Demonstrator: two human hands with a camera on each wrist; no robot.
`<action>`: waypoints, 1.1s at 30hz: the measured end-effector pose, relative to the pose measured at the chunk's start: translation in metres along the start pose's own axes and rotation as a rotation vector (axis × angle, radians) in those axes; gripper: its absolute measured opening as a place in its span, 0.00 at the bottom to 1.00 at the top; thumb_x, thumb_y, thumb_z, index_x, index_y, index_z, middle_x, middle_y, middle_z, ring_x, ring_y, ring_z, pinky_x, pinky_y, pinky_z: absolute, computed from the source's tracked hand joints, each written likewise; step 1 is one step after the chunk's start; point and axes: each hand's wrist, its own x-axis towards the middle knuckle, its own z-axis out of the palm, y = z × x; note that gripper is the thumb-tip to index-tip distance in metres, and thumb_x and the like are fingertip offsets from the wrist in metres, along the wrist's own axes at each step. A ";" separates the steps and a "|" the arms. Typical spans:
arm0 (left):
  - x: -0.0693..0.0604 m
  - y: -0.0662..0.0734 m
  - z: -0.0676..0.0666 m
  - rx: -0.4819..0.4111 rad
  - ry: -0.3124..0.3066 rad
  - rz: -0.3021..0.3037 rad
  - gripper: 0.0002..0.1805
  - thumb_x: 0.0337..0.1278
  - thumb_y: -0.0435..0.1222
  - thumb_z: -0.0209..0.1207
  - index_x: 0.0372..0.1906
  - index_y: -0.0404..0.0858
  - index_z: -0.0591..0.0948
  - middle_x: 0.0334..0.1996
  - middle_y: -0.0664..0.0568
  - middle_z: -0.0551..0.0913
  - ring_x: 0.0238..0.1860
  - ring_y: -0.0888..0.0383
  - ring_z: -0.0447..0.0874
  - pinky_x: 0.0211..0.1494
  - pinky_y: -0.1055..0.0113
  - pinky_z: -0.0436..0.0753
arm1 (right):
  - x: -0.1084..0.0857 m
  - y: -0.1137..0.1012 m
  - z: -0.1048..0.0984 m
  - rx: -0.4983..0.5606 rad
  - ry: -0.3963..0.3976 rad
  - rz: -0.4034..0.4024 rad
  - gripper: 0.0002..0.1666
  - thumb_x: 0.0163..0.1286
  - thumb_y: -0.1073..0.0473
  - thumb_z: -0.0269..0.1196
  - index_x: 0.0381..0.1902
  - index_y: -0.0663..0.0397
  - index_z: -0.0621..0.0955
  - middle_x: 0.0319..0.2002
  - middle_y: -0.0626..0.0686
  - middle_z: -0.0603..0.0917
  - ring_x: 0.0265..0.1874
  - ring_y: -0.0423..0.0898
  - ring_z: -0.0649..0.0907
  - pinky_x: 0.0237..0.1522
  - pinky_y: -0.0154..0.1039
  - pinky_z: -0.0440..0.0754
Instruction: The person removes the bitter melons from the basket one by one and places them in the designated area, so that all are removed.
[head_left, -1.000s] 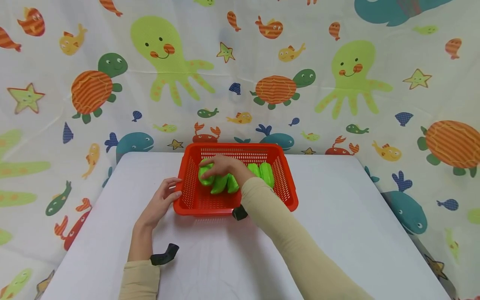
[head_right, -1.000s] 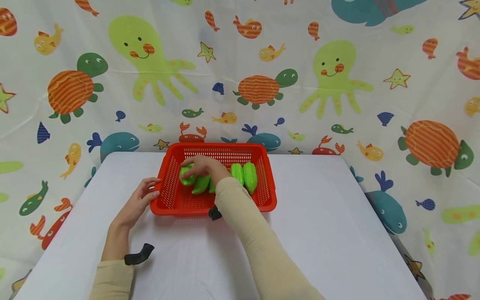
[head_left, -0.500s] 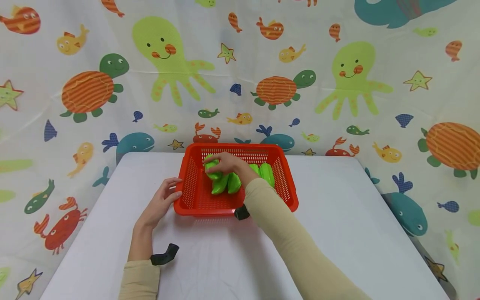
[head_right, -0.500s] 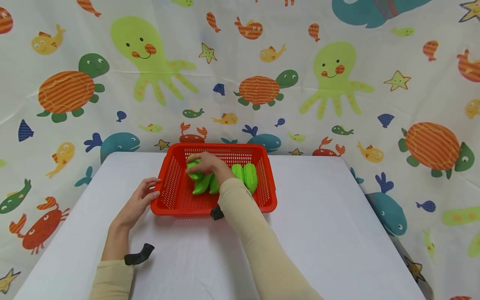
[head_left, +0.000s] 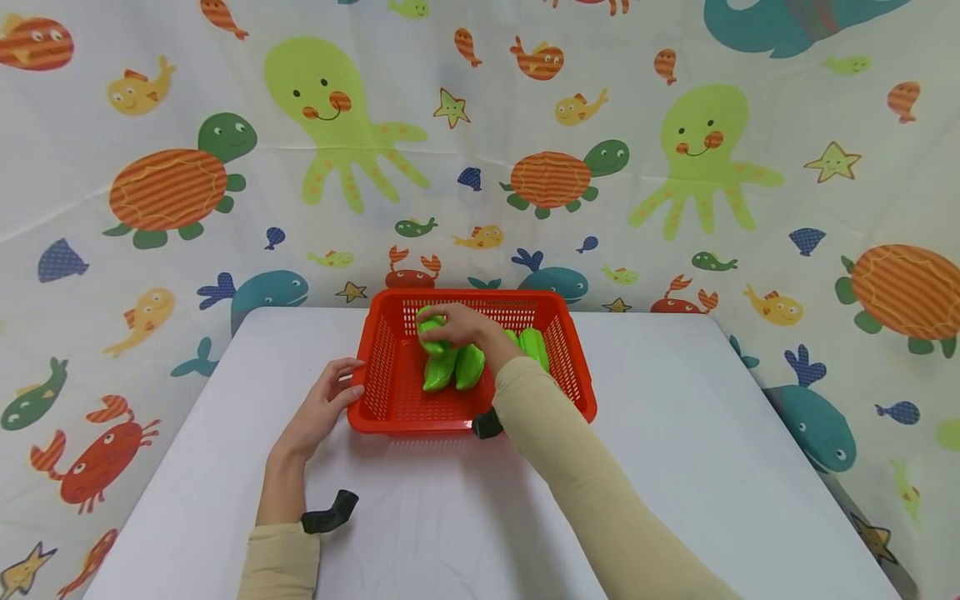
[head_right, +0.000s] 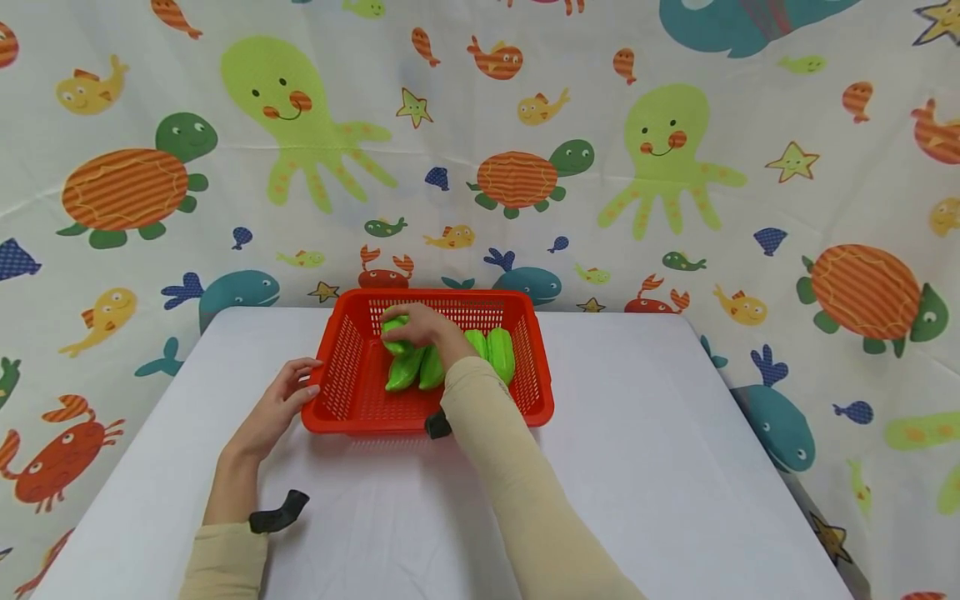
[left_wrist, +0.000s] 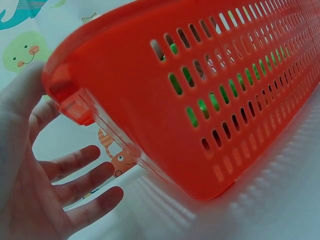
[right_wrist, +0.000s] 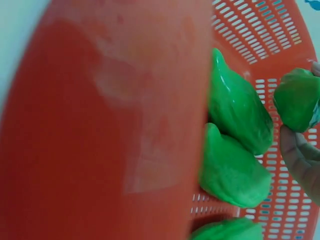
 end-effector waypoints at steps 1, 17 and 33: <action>0.000 0.000 0.000 -0.002 -0.001 0.002 0.30 0.68 0.45 0.57 0.69 0.45 0.61 0.70 0.46 0.63 0.69 0.44 0.62 0.61 0.53 0.75 | 0.000 0.001 -0.001 0.004 0.001 -0.001 0.27 0.70 0.53 0.63 0.66 0.49 0.75 0.66 0.58 0.67 0.51 0.49 0.72 0.37 0.33 0.76; -0.002 0.001 0.001 -0.011 -0.003 -0.011 0.31 0.67 0.46 0.57 0.70 0.45 0.60 0.71 0.46 0.61 0.70 0.43 0.60 0.63 0.45 0.72 | -0.011 0.017 -0.015 0.151 -0.013 0.008 0.27 0.68 0.54 0.66 0.64 0.43 0.76 0.60 0.59 0.70 0.54 0.51 0.74 0.49 0.42 0.80; -0.003 0.000 0.003 -0.011 0.001 -0.020 0.32 0.67 0.47 0.58 0.69 0.45 0.60 0.70 0.46 0.62 0.70 0.43 0.60 0.61 0.49 0.75 | -0.025 0.021 -0.028 0.082 0.008 -0.048 0.22 0.68 0.51 0.65 0.60 0.42 0.79 0.64 0.55 0.72 0.61 0.51 0.72 0.52 0.43 0.79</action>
